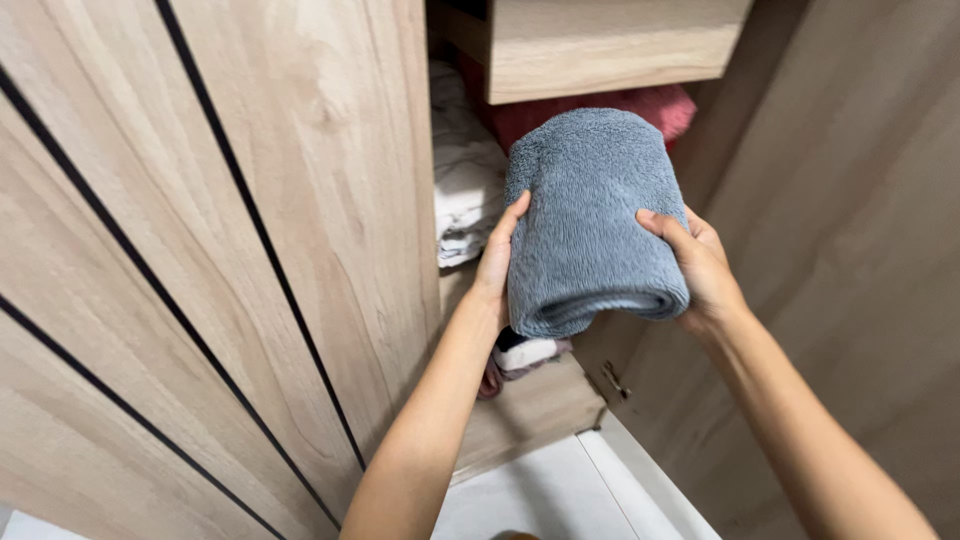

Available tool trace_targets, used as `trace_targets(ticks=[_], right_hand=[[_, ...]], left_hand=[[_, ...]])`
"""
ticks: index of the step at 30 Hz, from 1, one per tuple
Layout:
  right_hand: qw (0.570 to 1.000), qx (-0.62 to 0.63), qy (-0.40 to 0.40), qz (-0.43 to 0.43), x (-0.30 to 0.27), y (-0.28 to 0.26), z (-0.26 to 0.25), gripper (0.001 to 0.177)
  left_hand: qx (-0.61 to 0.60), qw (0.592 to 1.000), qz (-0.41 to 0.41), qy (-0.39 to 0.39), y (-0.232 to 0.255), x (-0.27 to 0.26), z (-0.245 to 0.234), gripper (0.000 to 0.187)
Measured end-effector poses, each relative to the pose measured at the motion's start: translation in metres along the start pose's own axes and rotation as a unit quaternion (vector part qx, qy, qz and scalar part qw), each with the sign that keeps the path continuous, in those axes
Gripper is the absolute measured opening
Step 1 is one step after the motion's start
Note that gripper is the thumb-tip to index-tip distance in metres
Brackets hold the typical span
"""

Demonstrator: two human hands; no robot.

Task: The person folds towels and clothes on a bed, then places them into a wardrobe. They also remove several garments from hangers in the wardrobe and place them on the bed.

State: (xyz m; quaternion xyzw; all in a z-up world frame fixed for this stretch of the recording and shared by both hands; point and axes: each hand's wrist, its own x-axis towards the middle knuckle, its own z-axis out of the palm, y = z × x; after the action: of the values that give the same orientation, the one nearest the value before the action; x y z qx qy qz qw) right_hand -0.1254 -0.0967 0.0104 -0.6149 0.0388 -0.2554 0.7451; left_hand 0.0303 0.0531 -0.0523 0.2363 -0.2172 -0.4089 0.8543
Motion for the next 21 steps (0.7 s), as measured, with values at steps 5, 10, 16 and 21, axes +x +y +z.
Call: trace_targets(ticks=[5, 10, 16, 21], right_hand=[[0.990, 0.135, -0.016, -0.047, 0.062, 0.031, 0.027, 0.037], [0.977, 0.197, -0.049, -0.064, 0.149, 0.053, 0.052, 0.036], [0.950, 0.282, -0.132, -0.012, 0.255, 0.091, 0.099, 0.045], [0.958, 0.218, -0.150, 0.112, 0.312, 0.121, 0.115, 0.049]], left_hand=[[-0.075, 0.994, 0.073, 0.029, 0.024, -0.005, -0.008, 0.068], [0.036, 0.973, 0.194, 0.121, 0.030, -0.010, -0.011, 0.084], [0.210, 0.914, 0.264, 0.226, 0.031, 0.008, -0.028, 0.090], [0.326, 0.864, 0.298, 0.240, 0.036, 0.018, -0.033, 0.095]])
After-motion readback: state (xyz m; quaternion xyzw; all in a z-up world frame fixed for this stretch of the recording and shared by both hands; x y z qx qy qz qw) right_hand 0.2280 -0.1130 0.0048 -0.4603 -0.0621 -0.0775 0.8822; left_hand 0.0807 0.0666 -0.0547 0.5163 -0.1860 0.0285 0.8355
